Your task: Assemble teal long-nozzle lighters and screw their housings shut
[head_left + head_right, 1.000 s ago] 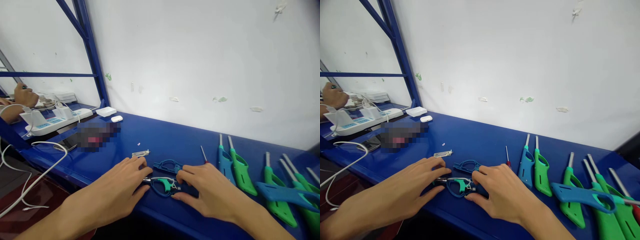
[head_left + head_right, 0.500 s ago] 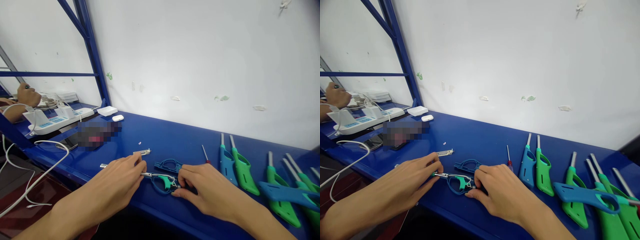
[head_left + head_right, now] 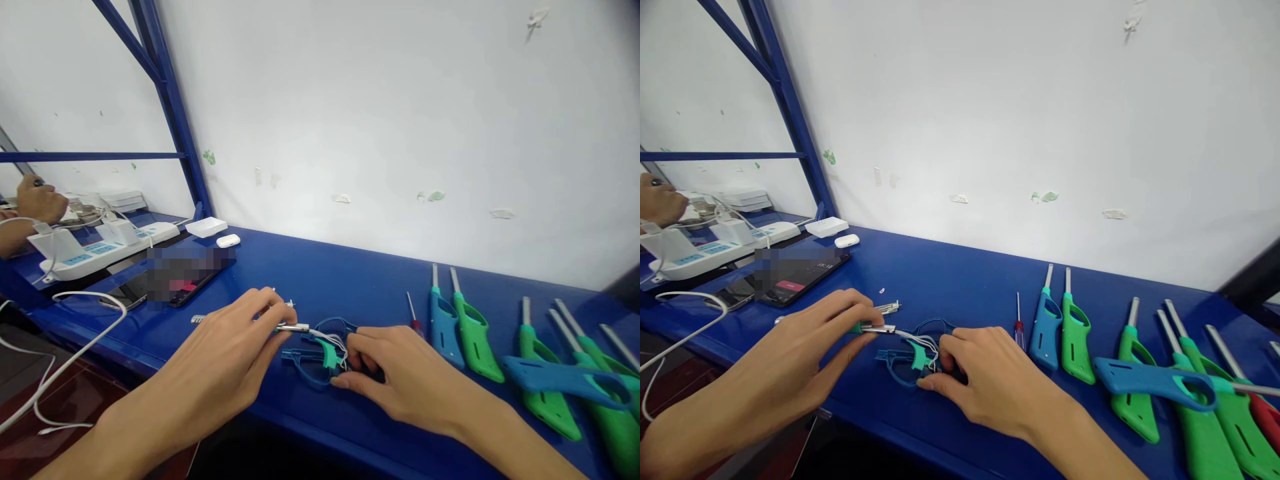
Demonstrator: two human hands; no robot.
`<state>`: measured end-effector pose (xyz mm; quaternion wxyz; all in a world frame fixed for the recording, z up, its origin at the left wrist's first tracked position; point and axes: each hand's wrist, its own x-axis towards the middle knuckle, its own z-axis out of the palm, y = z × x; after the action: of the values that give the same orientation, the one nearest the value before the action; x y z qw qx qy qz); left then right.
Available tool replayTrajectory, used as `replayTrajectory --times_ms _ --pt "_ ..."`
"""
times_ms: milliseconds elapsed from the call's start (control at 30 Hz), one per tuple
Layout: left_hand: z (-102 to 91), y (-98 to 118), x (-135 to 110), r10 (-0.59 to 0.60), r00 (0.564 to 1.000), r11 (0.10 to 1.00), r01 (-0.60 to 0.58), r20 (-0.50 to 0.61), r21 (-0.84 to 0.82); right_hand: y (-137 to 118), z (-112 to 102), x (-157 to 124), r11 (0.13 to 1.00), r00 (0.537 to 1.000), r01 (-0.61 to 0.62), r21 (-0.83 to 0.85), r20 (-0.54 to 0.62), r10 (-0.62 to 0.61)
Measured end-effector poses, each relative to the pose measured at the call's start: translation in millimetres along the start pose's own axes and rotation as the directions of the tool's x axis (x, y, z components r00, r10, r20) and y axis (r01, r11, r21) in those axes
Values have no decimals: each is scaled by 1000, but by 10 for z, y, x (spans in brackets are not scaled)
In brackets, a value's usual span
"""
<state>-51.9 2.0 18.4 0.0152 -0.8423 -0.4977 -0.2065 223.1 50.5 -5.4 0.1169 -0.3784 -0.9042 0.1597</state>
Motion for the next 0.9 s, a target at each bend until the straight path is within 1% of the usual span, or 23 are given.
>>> replayTrajectory --times_ms 100,200,300,433,567,633,700,800,900 --pt "-14 2 40 37 993 999 -40 -110 -24 0 11 11 999 1000 -13 29 -7 13" --pt "-64 12 60 45 976 998 -52 -214 -26 3 10 14 997 999 -33 69 -15 34" --pt "-91 22 68 33 971 998 -47 -237 -51 3 -16 13 991 997 -67 115 -40 72" --pt "-47 29 75 35 972 993 -61 -232 -102 -8 -67 19 978 989 -91 187 -99 111" --pt "-2 39 120 10 977 988 -42 -211 -146 -4 -85 37 963 979 -67 260 -168 113" --pt "3 44 178 -20 985 987 -8 -174 -162 10 -79 45 955 974 -53 291 -194 113" --pt "9 49 265 -26 991 985 3 -134 -171 28 -70 52 946 973 -45 320 -202 115" --pt "43 56 418 4 996 986 -18 -87 -166 64 -55 66 937 967 -51 346 -217 133" --pt "92 56 529 21 999 989 -27 -40 -147 99 -48 81 929 953 -80 360 -247 178"
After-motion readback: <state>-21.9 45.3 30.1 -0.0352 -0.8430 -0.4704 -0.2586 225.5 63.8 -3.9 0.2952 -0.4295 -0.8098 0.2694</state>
